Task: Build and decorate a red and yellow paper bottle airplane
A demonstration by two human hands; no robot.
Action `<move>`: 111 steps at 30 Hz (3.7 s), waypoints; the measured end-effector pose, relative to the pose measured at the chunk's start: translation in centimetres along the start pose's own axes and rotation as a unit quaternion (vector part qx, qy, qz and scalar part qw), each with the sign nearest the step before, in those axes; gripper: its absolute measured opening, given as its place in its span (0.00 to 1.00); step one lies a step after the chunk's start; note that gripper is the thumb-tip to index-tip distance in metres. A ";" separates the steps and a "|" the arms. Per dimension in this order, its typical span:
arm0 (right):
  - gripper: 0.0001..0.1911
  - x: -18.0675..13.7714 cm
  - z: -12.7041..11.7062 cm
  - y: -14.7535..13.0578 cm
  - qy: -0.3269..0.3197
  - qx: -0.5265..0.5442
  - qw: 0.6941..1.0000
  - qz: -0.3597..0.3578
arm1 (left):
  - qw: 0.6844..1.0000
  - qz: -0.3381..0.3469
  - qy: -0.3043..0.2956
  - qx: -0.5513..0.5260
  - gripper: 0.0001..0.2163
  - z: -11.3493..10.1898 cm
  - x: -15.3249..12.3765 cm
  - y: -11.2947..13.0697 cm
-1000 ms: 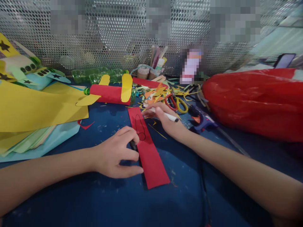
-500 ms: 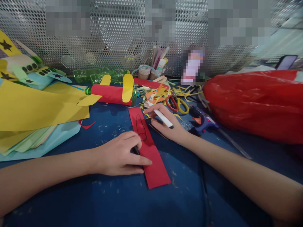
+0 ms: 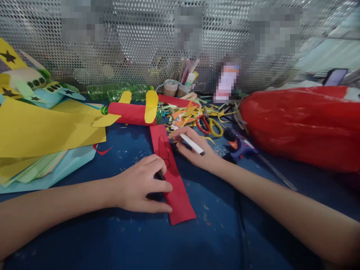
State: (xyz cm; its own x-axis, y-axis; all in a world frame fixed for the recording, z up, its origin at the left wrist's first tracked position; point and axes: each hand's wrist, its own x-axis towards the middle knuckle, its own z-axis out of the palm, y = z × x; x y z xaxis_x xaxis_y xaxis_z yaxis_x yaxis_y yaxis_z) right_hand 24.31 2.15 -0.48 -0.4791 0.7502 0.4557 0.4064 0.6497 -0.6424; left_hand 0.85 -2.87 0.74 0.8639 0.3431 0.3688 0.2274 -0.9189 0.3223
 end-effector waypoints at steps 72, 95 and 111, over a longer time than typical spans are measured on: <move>0.08 1.0 0.4 1.6 0.129 0.212 0.961 0.126 | 0.978 -0.171 -0.123 -0.006 0.30 -3.6 1.0 -1.7; 0.13 1.3 0.5 2.1 0.222 0.327 0.891 0.224 | 0.821 -0.452 0.069 -0.343 0.12 -5.1 1.8 -3.4; 0.17 0.4 0.4 0.6 0.051 0.239 0.961 0.127 | 0.903 -0.377 -0.032 -0.203 0.21 -2.8 1.8 0.6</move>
State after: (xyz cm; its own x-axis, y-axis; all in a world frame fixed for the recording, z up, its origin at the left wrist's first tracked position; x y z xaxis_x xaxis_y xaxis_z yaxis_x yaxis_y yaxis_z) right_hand 24.00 2.79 -0.91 -0.3223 0.9015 0.2887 0.0848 0.3312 -0.9397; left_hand 1.33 -2.28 4.08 0.5588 0.8181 -0.1360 0.5902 -0.2771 0.7582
